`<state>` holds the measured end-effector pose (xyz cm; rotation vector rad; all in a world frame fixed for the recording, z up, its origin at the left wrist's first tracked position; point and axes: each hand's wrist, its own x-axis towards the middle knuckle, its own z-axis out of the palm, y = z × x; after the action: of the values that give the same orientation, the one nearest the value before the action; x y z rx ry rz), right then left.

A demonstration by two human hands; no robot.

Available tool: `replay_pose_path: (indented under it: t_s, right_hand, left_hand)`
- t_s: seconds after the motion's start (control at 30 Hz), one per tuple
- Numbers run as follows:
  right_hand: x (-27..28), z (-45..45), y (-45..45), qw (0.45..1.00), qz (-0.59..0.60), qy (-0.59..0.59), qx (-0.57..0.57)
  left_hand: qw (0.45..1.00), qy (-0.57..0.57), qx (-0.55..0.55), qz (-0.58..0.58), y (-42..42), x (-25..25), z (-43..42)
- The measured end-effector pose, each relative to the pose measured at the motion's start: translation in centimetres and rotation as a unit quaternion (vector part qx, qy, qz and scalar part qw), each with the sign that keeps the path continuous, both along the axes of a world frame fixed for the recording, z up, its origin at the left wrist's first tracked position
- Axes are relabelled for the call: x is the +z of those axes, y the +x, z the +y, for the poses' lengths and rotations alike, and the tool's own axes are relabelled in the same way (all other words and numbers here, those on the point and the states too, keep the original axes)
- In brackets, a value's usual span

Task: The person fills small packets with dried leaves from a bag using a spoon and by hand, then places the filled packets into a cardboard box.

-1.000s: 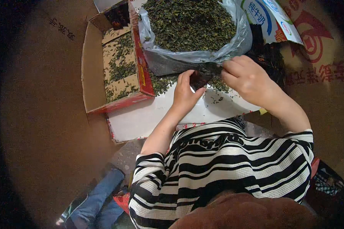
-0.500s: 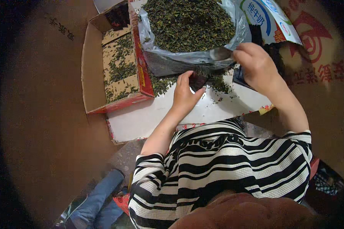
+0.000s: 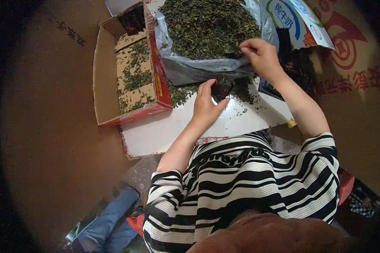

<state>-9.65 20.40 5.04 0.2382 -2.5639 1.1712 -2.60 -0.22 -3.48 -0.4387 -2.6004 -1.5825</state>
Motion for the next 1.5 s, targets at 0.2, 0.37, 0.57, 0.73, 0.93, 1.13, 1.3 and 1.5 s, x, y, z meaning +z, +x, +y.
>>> replay_pose_path:
  t_s: [0.2, 0.37, 0.57, 0.73, 0.93, 1.13, 1.3, 1.5]
  right_hand:
    - [0.4, 2.0, 0.8, 0.998, -0.050, -0.022, -0.013]
    - [0.7, 3.1, 2.2, 0.998, -0.037, -0.047, 0.012]
    - [2.0, 3.0, 4.2, 0.996, 0.012, -0.011, 0.086]
    - [2.4, 2.2, 5.4, 0.984, 0.080, 0.074, 0.139]
    - [3.2, 1.2, 6.1, 0.935, 0.194, 0.212, 0.207]
    - [4.5, 1.4, 6.3, 0.910, 0.232, 0.261, 0.222]
    - [4.8, 0.7, 6.7, 0.879, 0.251, 0.295, 0.279]
    - [4.0, -0.4, 6.6, 0.866, 0.236, 0.303, 0.321]
  left_hand:
    - [0.999, 0.033, 0.001, -0.037, -0.3, 0.3, 0.1]
    - [0.998, 0.043, -0.006, -0.034, -0.6, 0.2, 0.2]
    - [0.998, -0.012, -0.011, -0.056, -1.0, 0.6, 0.0]
    - [0.999, -0.031, -0.011, -0.036, -1.0, 0.0, 0.1]
    - [0.999, -0.008, -0.012, -0.051, -0.9, -0.6, 0.1]
    - [0.999, -0.001, -0.013, -0.040, -0.8, -0.7, -0.1]
    - [1.000, -0.012, -0.014, -0.021, -0.8, -0.7, 0.0]
    - [1.000, -0.007, -0.016, -0.001, -0.7, -1.5, -0.1]
